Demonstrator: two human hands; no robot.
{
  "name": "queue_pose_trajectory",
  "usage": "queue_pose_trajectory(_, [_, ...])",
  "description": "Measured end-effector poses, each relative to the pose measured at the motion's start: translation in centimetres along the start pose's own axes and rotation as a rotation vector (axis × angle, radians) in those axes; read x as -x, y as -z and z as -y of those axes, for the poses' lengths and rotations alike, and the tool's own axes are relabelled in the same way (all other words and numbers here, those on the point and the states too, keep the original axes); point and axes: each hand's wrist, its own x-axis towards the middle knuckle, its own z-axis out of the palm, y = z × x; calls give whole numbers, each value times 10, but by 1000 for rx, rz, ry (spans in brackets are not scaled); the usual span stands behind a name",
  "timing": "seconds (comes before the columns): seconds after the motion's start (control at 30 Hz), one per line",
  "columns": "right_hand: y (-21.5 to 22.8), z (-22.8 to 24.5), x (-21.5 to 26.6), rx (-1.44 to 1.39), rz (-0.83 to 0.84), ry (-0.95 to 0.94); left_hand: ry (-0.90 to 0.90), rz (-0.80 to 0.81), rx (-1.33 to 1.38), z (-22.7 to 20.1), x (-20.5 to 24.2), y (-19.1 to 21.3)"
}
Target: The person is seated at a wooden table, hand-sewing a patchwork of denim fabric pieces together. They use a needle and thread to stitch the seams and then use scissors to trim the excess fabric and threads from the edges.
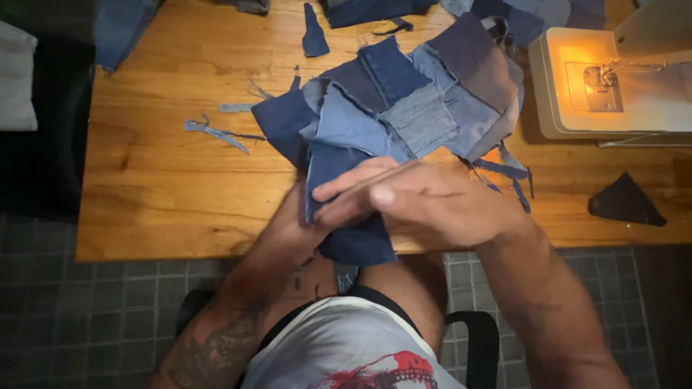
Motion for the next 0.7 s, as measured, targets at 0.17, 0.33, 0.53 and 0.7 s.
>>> queue_pose_trajectory(0.17, [7, -21, 16, 162, -516, -166, 108, 34, 47, 36, -20, 21])
queue_pose_trajectory(0.33, [7, -56, 44, 354, -442, -645, 137, 152, 210, 40, -20, 28])
queue_pose_trajectory(0.53, [3, -54, 31, 254, -503, -190, 173, 182, 238, 29, -13, 30])
queue_pose_trajectory(0.7, [5, -32, 4, 377, -172, -14, 18, 156, 17, 55, -23, 39])
